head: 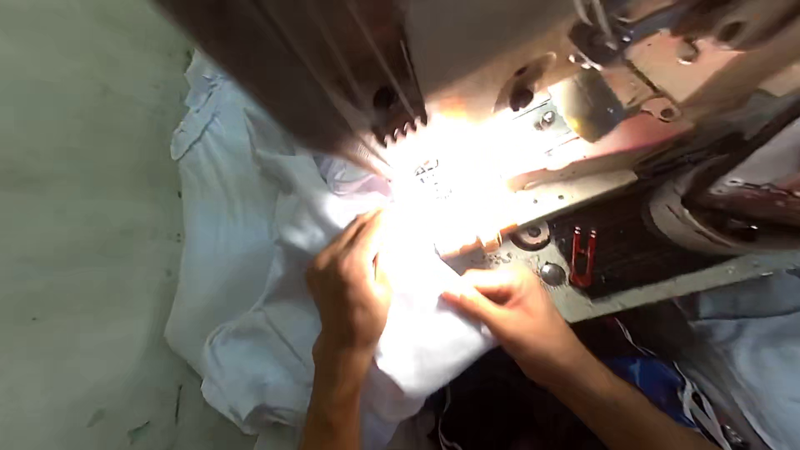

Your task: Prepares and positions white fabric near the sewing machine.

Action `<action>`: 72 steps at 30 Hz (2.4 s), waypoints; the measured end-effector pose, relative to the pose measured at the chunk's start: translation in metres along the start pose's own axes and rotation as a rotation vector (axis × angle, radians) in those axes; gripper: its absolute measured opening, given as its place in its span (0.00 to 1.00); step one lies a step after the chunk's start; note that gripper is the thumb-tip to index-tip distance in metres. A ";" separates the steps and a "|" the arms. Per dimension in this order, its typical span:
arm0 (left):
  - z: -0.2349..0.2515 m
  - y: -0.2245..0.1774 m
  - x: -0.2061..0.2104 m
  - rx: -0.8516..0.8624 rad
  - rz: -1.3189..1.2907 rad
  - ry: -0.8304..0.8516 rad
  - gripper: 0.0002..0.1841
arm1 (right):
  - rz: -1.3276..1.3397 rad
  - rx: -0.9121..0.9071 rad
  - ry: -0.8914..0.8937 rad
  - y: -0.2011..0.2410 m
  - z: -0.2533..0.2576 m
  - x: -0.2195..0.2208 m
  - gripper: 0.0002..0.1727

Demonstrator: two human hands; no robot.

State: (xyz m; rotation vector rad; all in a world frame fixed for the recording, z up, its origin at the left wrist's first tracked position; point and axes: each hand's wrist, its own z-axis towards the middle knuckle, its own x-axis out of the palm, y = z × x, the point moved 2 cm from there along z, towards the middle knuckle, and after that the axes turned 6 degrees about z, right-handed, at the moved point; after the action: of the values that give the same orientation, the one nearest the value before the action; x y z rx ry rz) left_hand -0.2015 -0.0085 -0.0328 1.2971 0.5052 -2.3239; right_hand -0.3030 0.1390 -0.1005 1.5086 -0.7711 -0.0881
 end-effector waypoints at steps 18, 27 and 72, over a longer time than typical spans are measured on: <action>0.026 -0.008 -0.019 0.044 0.036 0.039 0.10 | 0.019 -0.156 0.009 0.017 0.004 0.003 0.13; 0.079 0.006 0.040 -0.482 -0.563 0.218 0.08 | 0.275 0.003 -0.311 0.015 0.013 0.009 0.16; -0.089 -0.073 -0.005 -0.679 -1.181 0.266 0.09 | -1.178 -1.004 0.107 0.032 -0.064 -0.014 0.09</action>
State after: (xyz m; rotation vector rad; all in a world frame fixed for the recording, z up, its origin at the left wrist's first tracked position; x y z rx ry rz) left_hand -0.1756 0.0991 -0.0645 1.0435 2.4085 -2.2808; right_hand -0.2945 0.2043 -0.0688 0.7800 0.3489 -1.0884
